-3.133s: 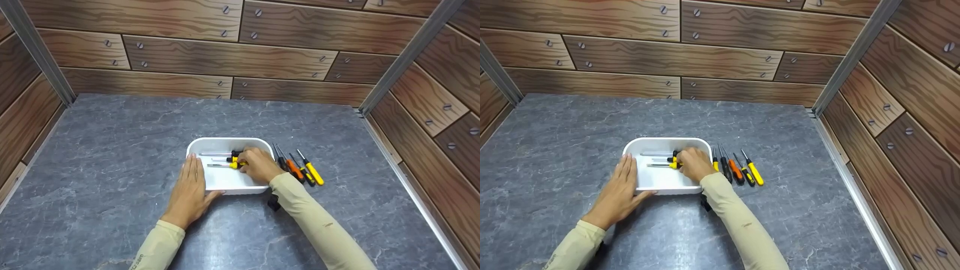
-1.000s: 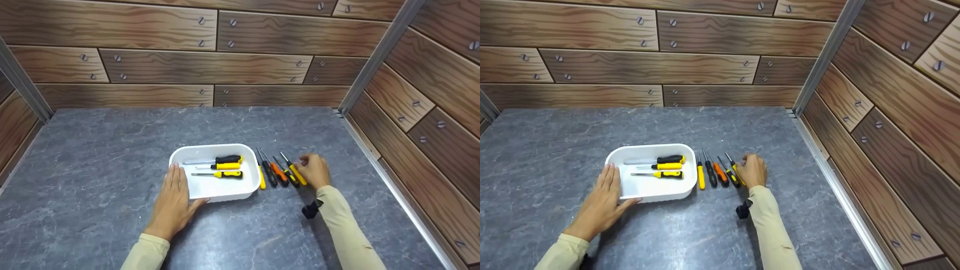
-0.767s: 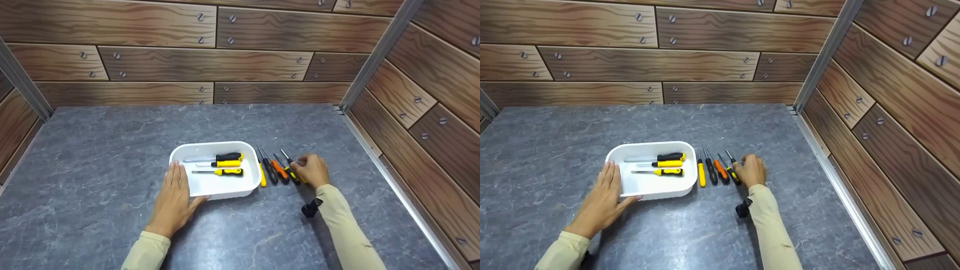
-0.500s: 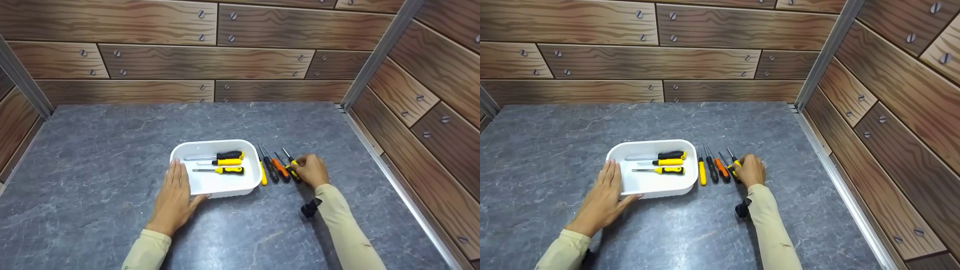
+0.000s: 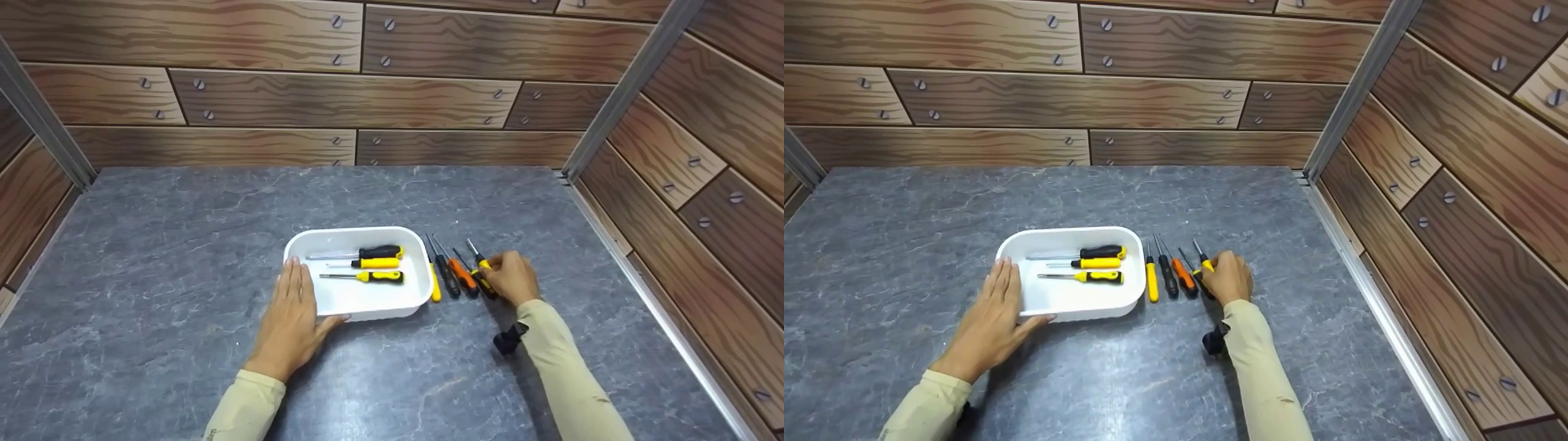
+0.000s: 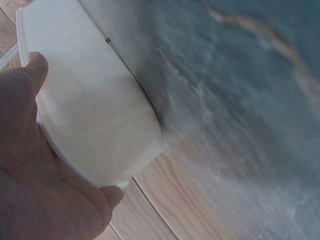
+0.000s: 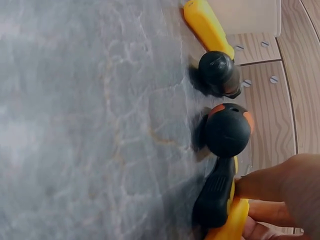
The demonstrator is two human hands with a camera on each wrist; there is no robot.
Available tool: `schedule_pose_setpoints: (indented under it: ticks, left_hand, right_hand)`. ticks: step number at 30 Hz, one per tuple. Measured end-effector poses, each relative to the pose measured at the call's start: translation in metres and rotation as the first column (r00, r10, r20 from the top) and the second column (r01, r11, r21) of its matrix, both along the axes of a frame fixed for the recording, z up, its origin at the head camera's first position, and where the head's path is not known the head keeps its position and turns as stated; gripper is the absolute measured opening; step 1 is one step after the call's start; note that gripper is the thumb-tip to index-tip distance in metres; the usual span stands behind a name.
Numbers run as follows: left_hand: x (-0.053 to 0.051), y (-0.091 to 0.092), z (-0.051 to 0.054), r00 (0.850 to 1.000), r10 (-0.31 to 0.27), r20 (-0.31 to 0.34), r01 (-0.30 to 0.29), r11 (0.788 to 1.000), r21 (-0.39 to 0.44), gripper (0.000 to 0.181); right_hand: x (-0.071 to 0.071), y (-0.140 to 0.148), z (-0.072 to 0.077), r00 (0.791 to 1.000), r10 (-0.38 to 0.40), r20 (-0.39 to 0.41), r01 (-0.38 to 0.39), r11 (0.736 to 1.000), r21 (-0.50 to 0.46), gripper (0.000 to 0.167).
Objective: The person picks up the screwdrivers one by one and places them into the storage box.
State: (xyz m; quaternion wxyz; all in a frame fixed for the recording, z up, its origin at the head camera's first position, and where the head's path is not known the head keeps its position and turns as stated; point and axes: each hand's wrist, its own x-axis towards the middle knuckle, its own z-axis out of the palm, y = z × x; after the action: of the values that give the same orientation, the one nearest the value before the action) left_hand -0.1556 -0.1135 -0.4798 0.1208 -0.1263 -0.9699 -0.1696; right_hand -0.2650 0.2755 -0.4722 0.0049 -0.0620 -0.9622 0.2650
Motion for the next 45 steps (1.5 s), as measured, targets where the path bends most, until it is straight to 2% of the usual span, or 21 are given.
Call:
schedule_pose_setpoints:
  ticks: [6, 14, 17, 26, 37, 45]
  left_hand:
    - [-0.001, 0.001, 0.001, 1.0, -0.003, -0.001, 0.003, 1.0, -0.012, 0.104]
    - [0.0, 0.0, 0.0, 1.0, -0.001, -0.011, 0.001, 1.0, -0.009, 0.104]
    - [0.0, 0.0, -0.001, 1.0, 0.0, -0.014, 0.0, 1.0, -0.004, 0.103]
    - [0.0, 0.0, -0.002, 1.0, 0.006, 0.009, -0.006, 1.0, 0.006, 0.103]
    - [-0.001, 0.0, 0.0, 1.0, 0.005, 0.022, -0.006, 1.0, 0.01, 0.101]
    - [-0.001, 0.0, -0.001, 1.0, 0.011, 0.02, -0.012, 1.0, 0.01, 0.103]
  right_hand:
    - [-0.002, -0.007, 0.01, 0.996, 0.011, -0.091, -0.013, 1.0, -0.017, 0.029]
    - [-0.006, -0.034, 0.033, 0.968, 0.074, -0.241, -0.084, 0.996, -0.03, 0.026]
    - [-0.008, -0.048, 0.042, 0.951, 0.11, -0.289, -0.128, 0.991, -0.043, 0.026]
    - [-0.011, -0.091, 0.057, 0.875, 0.234, -0.424, -0.299, 0.95, -0.092, 0.018]
    - [-0.008, -0.134, 0.062, 0.793, 0.416, -0.445, -0.486, 0.873, -0.05, 0.018]
    - [-0.007, -0.156, 0.052, 0.751, 0.553, -0.361, -0.602, 0.798, -0.027, 0.016]
